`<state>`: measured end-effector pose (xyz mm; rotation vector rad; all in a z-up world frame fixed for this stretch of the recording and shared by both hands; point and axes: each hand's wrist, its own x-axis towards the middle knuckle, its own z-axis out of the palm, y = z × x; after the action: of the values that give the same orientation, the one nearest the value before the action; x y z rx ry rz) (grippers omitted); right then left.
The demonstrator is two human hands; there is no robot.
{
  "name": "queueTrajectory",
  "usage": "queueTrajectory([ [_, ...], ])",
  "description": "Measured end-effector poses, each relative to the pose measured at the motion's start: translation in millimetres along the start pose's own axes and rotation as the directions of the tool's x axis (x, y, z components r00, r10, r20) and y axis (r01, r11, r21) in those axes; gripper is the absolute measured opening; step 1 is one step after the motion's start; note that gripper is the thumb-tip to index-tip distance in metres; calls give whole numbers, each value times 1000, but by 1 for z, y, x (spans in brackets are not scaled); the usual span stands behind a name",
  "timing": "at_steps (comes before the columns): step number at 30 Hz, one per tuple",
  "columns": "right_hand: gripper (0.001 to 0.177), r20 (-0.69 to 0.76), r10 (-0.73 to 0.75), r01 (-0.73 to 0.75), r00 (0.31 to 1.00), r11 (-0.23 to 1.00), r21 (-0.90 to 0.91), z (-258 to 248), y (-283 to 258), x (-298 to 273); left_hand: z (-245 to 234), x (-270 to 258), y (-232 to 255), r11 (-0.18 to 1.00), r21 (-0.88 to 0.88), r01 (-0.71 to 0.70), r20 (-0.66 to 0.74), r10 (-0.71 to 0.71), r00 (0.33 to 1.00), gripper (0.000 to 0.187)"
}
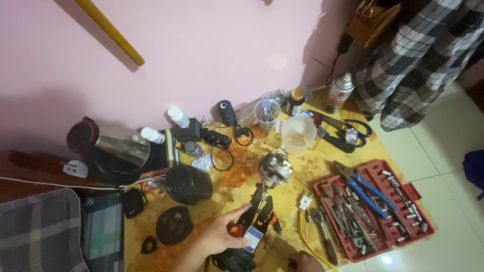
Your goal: The person disassembles a small electrical appliance on a cluttered table. They use a screwdriver to remove screws from the housing, separate the casing, and manipulate internal components while handling various parts and tools.
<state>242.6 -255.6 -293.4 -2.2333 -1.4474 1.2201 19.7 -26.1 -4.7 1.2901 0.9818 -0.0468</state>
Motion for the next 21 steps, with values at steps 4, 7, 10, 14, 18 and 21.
queueTrajectory([
  [4,34,37,-61,58,997,996,72,-1,5,-2,9,4,-1,994,-38,-105,56,107,993,101],
  [7,27,100,-116,105,988,988,112,-4,10,-4,14,5,-1,993,-66,-102,66,106,992,101],
  [10,29,53,-157,155,986,987,45,-4,10,-4,15,2,3,999,-15,-40,33,40,999,102],
  [14,37,74,-153,147,985,986,75,-4,12,-4,16,0,7,999,6,43,-20,-43,999,105],
  [18,36,98,-37,32,995,998,47,-2,9,-6,16,2,5,1000,6,26,-17,-26,1000,106],
  [21,37,83,-50,47,995,998,40,-2,7,-5,16,4,2,991,0,-135,13,135,991,104],
])
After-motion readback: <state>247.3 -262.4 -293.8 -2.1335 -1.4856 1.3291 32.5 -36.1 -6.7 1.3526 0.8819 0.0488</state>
